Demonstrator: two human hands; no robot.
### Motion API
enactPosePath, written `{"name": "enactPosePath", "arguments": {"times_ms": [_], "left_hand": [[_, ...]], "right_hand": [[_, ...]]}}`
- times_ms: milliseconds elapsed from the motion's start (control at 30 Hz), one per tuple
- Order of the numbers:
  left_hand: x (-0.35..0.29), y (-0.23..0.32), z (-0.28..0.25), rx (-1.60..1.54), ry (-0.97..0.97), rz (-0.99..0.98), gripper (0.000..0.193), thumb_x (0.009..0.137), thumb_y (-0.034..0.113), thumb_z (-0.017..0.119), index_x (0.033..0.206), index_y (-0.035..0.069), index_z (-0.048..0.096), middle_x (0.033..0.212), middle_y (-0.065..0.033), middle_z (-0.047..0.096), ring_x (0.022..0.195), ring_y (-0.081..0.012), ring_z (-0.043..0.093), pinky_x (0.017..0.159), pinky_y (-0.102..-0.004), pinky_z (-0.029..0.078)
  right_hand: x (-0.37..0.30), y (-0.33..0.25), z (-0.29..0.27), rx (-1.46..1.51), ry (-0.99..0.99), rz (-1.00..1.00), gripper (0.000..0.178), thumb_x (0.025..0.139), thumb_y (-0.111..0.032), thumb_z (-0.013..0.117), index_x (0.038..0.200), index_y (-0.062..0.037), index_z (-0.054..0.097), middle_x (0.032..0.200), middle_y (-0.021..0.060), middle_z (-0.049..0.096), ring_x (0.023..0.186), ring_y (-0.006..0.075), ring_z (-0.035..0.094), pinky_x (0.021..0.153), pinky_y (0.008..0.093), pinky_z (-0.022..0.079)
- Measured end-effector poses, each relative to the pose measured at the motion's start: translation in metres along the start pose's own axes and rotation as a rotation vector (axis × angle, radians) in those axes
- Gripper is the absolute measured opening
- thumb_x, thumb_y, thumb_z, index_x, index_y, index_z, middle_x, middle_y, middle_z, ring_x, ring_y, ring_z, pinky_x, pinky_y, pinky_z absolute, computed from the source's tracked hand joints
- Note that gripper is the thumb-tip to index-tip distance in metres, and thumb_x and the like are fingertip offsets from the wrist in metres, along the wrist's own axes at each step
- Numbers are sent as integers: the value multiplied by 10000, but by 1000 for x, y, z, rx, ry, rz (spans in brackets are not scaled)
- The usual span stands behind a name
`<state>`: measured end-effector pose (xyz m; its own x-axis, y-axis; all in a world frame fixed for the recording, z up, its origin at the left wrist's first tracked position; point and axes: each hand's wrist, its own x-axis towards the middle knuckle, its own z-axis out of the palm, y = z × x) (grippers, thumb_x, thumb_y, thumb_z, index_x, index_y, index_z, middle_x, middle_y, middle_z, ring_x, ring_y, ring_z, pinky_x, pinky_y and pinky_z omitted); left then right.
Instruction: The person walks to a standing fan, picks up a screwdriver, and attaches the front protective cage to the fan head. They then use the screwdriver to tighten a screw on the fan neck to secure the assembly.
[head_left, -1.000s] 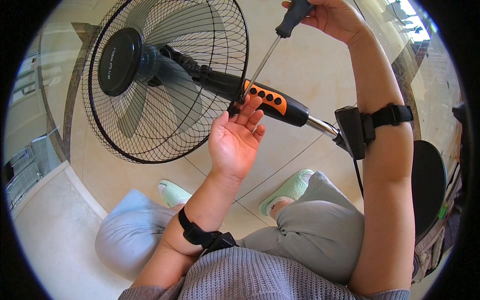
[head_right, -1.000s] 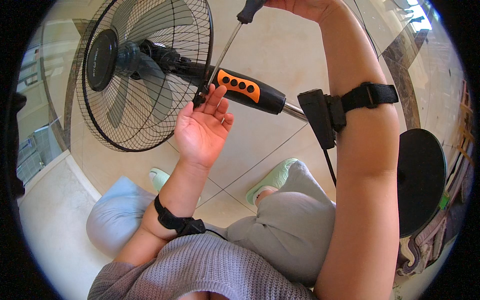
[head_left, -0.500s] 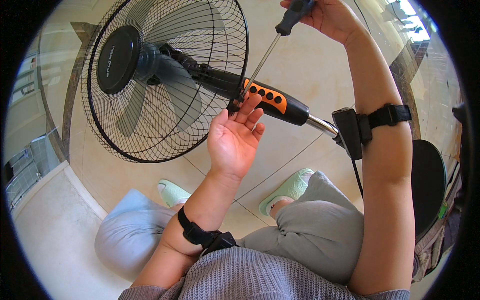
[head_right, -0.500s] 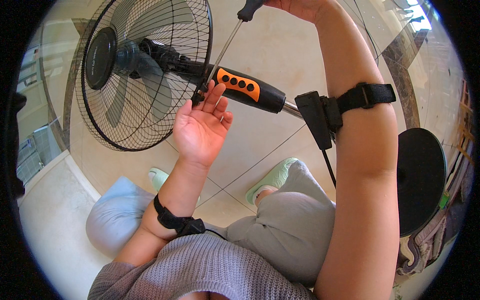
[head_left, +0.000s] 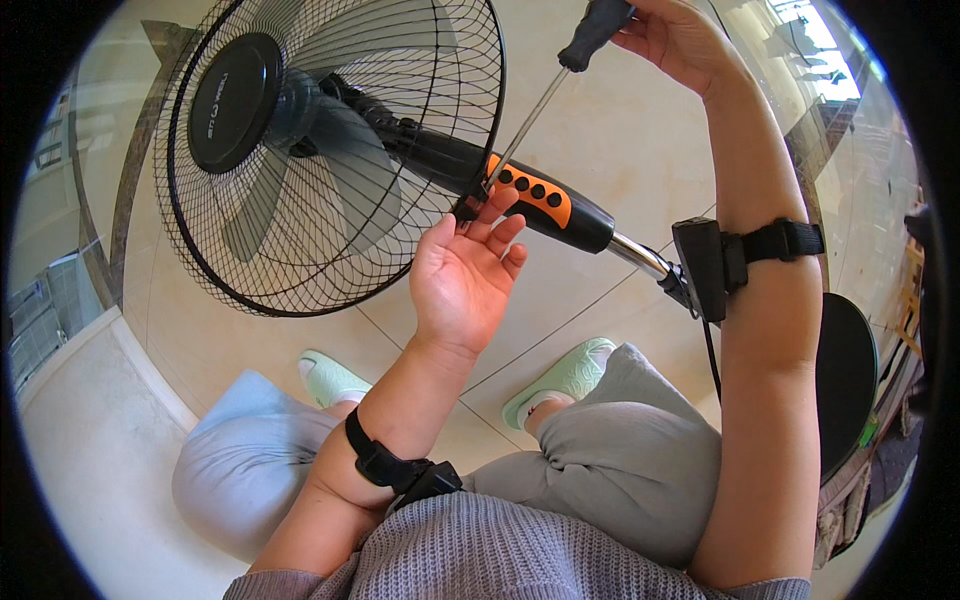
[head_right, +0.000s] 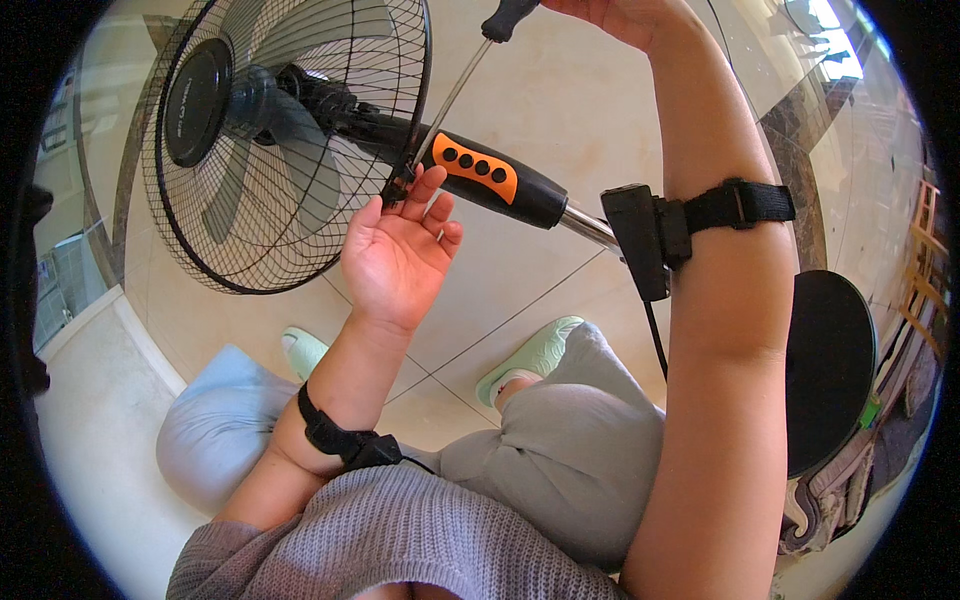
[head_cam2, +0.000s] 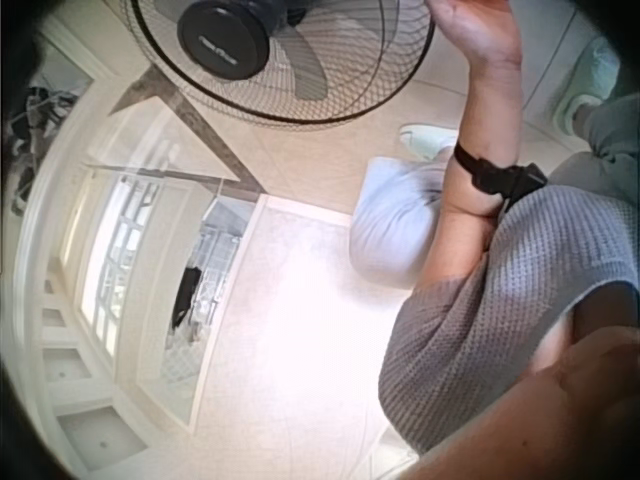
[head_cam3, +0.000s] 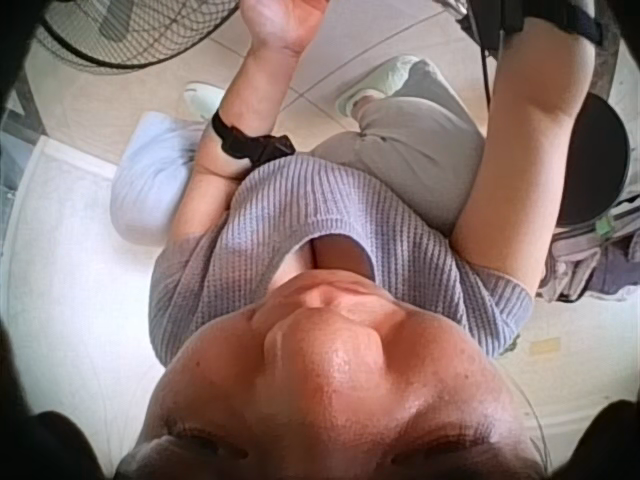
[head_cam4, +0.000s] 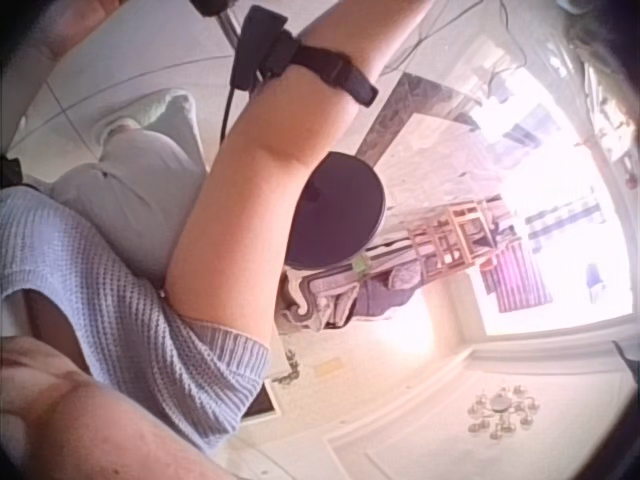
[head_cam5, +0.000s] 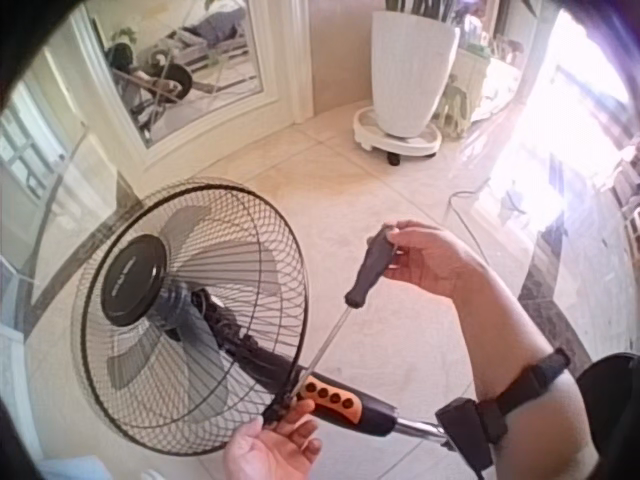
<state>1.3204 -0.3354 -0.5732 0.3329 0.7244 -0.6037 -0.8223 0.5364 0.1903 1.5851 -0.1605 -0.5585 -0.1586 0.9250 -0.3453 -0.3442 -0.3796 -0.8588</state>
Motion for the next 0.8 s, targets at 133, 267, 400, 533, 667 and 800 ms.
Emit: {"name": "enactPosePath", "arguments": {"times_ms": [133, 267, 400, 533, 667, 800], "left_hand": [[0, 0, 0, 9, 17, -6, 385, 848, 297, 412, 1124, 54, 525, 1164, -95, 544, 964, -191, 536, 789, -341, 405], [0, 0, -1, -3, -8, -4, 385, 848, 294, 410, 1124, 52, 526, 1160, -95, 547, 967, -190, 535, 790, -338, 407], [0, 0, -1, -8, -8, -6, 383, 850, 286, 408, 1128, 50, 525, 1161, -99, 547, 968, -193, 536, 791, -337, 410], [0, 0, -1, -16, -10, -10, 381, 853, 280, 404, 1130, 47, 524, 1162, -104, 547, 968, -196, 539, 794, -337, 411], [0, 0, -1, -14, -10, -3, 383, 855, 280, 402, 1132, 44, 521, 1162, -108, 547, 968, -197, 539, 797, -338, 409], [1, 0, -2, -16, -15, -3, 384, 855, 285, 402, 1128, 44, 524, 1161, -111, 548, 967, -197, 539, 796, -337, 408]], "right_hand": [[1, 3, 6, 57, -16, -6, 209, 841, -136, 519, 1041, -77, 528, 938, 92, 613, 826, 181, 611, 756, 334, 512], [8, 9, 11, -5, 65, -3, 224, 838, -180, 514, 1041, -86, 530, 927, 85, 613, 824, 184, 611, 756, 339, 512], [11, 8, 3, 72, 75, 106, 249, 849, -237, 528, 1056, -100, 532, 882, 56, 612, 799, 163, 607, 732, 322, 516], [15, 9, -6, -12, -45, 101, 276, 848, -234, 495, 1093, -110, 523, 925, 72, 619, 816, 176, 610, 735, 325, 516], [13, 10, -4, -19, 1, 75, 291, 851, -249, 505, 1114, -125, 515, 920, 51, 619, 796, 156, 606, 692, 316, 518], [6, 8, 5, 51, -28, 76, 299, 841, -225, 530, 1120, -121, 507, 913, 62, 619, 803, 164, 608, 690, 323, 519]]}}
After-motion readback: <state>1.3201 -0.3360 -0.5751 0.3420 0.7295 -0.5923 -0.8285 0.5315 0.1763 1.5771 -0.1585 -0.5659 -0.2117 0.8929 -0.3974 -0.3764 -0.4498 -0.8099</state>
